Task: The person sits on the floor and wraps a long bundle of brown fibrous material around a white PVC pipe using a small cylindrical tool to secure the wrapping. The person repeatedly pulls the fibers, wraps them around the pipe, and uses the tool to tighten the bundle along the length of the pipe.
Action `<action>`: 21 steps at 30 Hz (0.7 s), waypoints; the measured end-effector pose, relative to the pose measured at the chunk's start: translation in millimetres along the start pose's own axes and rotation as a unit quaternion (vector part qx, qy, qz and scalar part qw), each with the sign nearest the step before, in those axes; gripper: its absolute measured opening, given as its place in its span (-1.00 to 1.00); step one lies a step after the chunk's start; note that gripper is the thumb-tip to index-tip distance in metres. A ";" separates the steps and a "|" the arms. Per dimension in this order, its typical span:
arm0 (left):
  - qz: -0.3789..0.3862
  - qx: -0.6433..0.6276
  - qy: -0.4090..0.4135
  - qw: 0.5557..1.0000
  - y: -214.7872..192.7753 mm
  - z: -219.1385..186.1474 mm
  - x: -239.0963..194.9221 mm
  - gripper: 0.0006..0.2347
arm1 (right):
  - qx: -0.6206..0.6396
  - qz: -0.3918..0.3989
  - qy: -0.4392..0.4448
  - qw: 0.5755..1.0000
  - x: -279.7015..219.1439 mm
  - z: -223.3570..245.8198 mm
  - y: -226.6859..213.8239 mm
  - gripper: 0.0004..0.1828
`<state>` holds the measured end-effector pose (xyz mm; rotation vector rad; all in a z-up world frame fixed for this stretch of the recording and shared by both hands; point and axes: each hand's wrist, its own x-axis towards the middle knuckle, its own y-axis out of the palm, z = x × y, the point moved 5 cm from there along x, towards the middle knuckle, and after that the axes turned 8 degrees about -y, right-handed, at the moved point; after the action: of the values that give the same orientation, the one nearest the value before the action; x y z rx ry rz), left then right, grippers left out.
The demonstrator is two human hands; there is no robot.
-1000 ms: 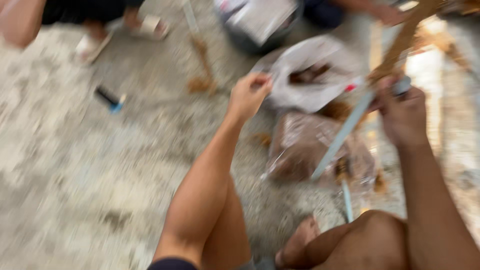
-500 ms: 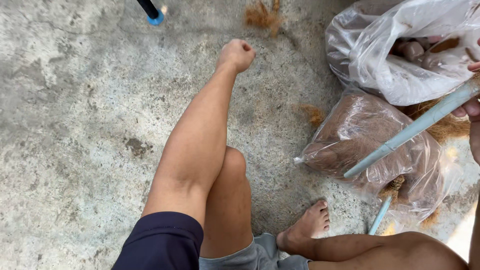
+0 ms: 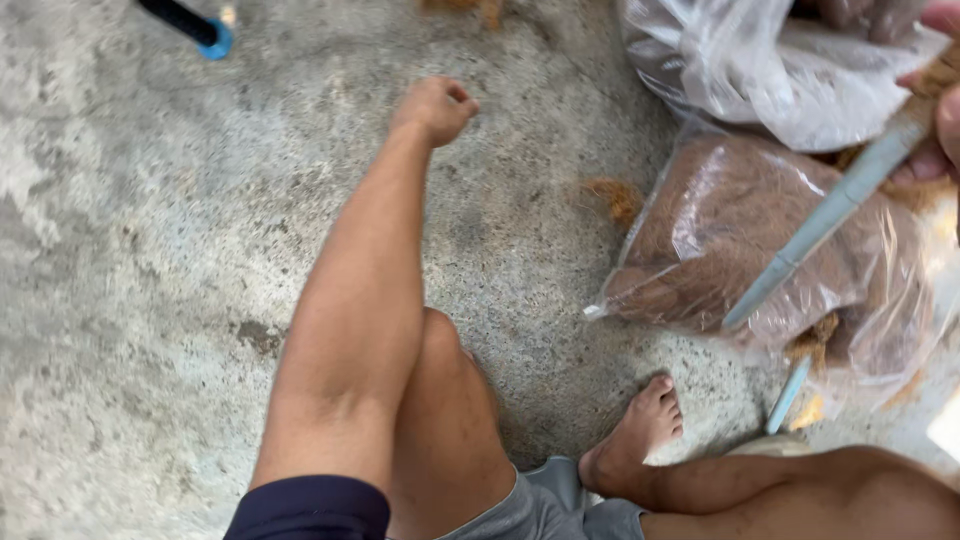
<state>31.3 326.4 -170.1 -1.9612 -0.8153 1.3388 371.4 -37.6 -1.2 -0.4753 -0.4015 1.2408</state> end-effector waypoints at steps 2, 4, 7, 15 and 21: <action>-0.004 0.058 0.012 0.998 3.1 -6.0 -2.7 -0.77 | -0.001 -0.033 0.019 0.999 -5.9 -11.4 7.5 -0.43; -0.015 0.143 0.023 0.989 7.8 -10.6 -8.3 -0.78 | 0.013 -0.056 0.032 0.998 -15.9 -21.9 12.6 -0.42; 0.011 0.382 0.136 0.914 49.3 -42.9 -19.7 -0.73 | 0.039 -0.074 0.027 0.996 -25.0 -27.6 11.0 -0.38; 0.257 -0.050 -0.100 0.960 200.7 -78.9 -30.6 -0.38 | 0.092 -0.125 0.040 0.987 -24.0 -5.3 16.7 -0.51; 0.132 -0.053 -0.046 0.989 273.7 -92.1 -38.7 -0.40 | 0.045 -0.108 -0.036 0.992 -38.2 25.9 9.6 -0.54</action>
<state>146.2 114.0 -333.1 -2.1626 -0.7010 1.5776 339.3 -68.7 13.8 -0.3031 -0.4439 1.0624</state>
